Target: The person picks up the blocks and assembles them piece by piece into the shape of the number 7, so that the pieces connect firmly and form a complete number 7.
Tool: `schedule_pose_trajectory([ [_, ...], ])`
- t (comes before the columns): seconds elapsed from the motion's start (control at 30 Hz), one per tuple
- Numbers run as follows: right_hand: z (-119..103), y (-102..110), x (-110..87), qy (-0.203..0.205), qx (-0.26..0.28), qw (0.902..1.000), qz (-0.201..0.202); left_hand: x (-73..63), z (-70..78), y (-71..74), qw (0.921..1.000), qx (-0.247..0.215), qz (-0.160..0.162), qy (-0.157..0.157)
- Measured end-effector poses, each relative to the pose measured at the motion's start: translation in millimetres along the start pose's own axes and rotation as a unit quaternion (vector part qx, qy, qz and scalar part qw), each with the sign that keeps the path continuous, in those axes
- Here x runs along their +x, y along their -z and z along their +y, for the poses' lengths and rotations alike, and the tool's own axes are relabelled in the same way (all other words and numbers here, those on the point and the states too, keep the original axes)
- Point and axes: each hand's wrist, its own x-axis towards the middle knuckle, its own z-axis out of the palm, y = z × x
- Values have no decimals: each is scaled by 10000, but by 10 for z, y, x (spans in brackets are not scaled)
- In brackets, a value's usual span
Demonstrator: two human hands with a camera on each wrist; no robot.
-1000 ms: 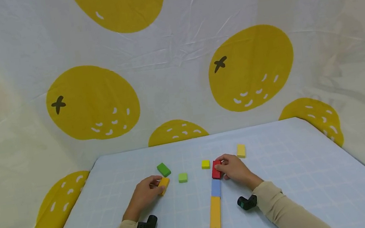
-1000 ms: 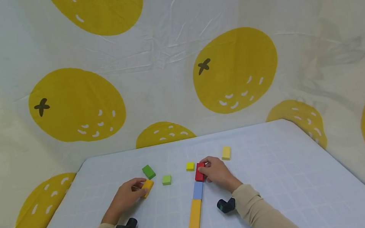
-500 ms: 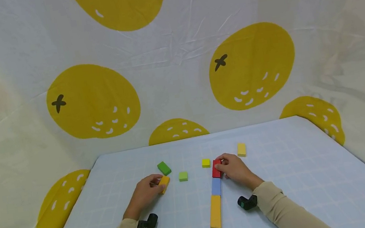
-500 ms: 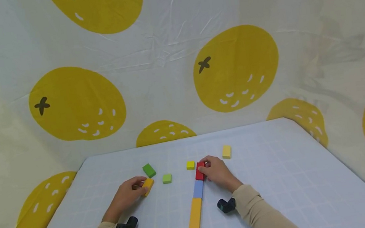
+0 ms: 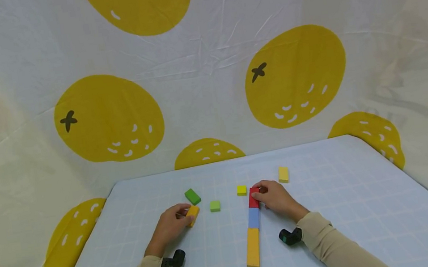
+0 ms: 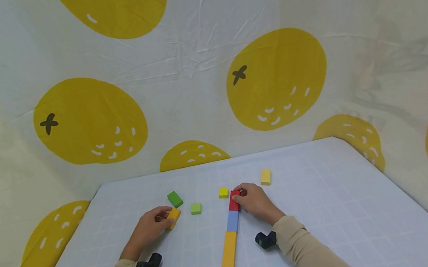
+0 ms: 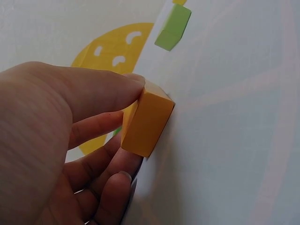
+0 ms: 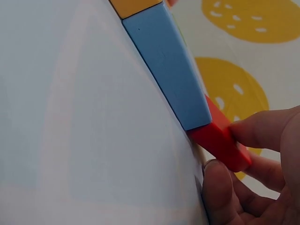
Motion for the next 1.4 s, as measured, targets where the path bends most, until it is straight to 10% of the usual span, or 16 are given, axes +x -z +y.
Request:
schedule_pose_trajectory([
  [1.4,3,-16,-65,232,-655,9972,283,-24,46,28,9997,226,12,-71],
])
